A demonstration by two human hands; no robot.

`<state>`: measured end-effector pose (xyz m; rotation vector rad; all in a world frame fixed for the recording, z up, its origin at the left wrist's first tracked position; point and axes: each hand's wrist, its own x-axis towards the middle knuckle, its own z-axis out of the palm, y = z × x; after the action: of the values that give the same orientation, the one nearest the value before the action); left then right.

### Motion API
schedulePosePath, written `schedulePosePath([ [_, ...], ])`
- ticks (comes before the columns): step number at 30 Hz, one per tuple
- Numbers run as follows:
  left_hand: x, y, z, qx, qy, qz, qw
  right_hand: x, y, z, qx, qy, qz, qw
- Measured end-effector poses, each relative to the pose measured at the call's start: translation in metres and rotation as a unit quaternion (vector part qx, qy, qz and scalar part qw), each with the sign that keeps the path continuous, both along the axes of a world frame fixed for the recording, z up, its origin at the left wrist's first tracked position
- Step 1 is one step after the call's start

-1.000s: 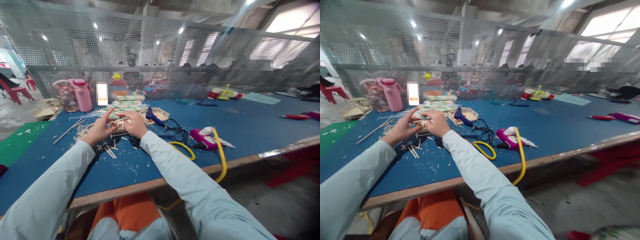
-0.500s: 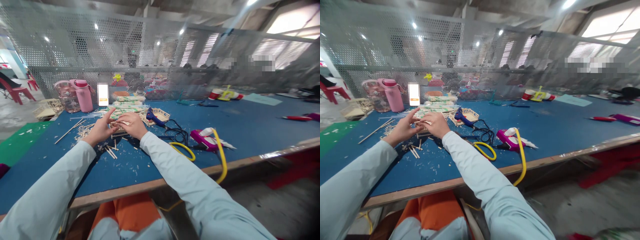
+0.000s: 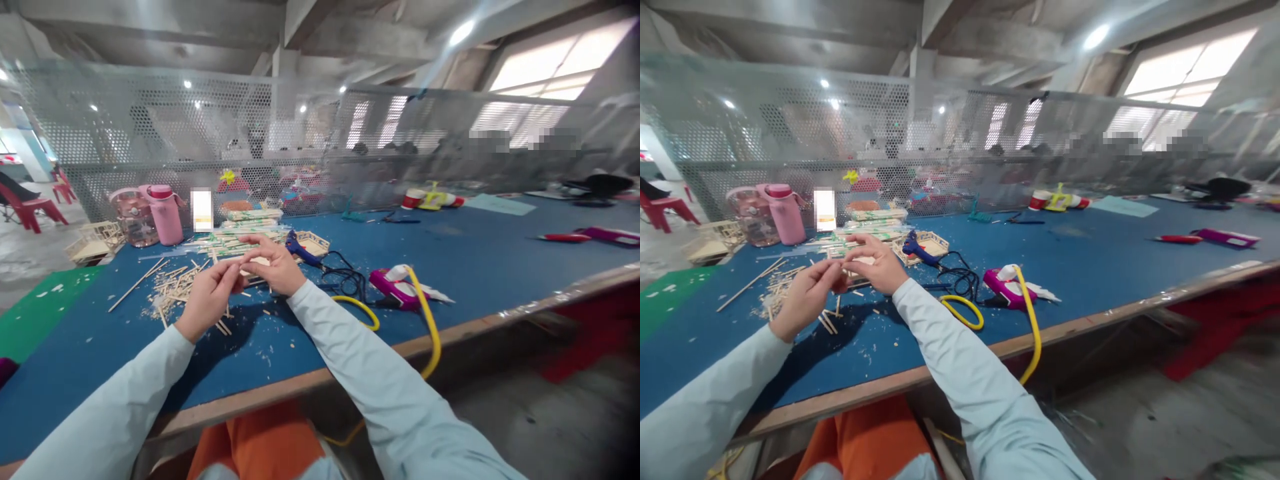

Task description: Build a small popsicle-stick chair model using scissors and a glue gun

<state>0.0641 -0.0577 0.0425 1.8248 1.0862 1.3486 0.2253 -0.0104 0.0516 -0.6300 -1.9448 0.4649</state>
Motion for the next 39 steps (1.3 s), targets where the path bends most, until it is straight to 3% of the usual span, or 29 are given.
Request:
schedulePosePath([
  [6, -0.004, 0.013, -0.008, -0.179, -0.046, -0.149, 0.971, 0.007, -0.008, -0.015, 0.024, -0.031, -0.031, 0.999],
  [10, 0.0, 0.014, -0.012, -0.18, -0.014, -0.16, 0.97, 0.03, -0.021, -0.014, -0.013, -0.126, -0.084, 0.988],
  [12, 0.004, 0.013, -0.015, -0.175, -0.01, -0.152, 0.973, 0.054, -0.033, -0.011, -0.086, -0.21, -0.17, 0.959],
  [15, 0.009, 0.011, -0.02, -0.181, -0.018, -0.151, 0.972, 0.093, -0.053, -0.011, -0.176, -0.379, -0.281, 0.864],
  [19, 0.012, 0.01, -0.025, -0.166, -0.02, -0.139, 0.976, 0.119, -0.073, -0.012, -0.218, -0.423, -0.279, 0.834],
  [23, 0.012, 0.01, -0.026, -0.146, -0.034, -0.119, 0.982, 0.121, -0.083, -0.009, -0.201, -0.457, -0.364, 0.786],
  [25, 0.013, 0.01, -0.026, -0.141, -0.033, -0.116, 0.983, 0.122, -0.086, -0.008, -0.215, -0.484, -0.369, 0.764],
  [28, 0.014, 0.01, -0.029, -0.135, -0.018, -0.128, 0.982, 0.12, -0.094, -0.007, -0.229, -0.486, -0.357, 0.764],
  [31, 0.015, 0.009, -0.03, -0.138, -0.009, -0.14, 0.98, 0.113, -0.102, -0.005, -0.177, -0.465, -0.387, 0.776],
  [34, 0.015, 0.008, -0.03, -0.14, -0.01, -0.141, 0.98, 0.111, -0.103, -0.005, -0.164, -0.486, -0.417, 0.75],
  [36, 0.015, 0.008, -0.03, -0.139, -0.009, -0.145, 0.98, 0.115, -0.099, -0.006, -0.195, -0.492, -0.399, 0.749],
  [39, 0.016, 0.008, -0.03, -0.143, -0.002, -0.15, 0.978, 0.123, -0.088, -0.007, -0.239, -0.472, -0.321, 0.785],
])
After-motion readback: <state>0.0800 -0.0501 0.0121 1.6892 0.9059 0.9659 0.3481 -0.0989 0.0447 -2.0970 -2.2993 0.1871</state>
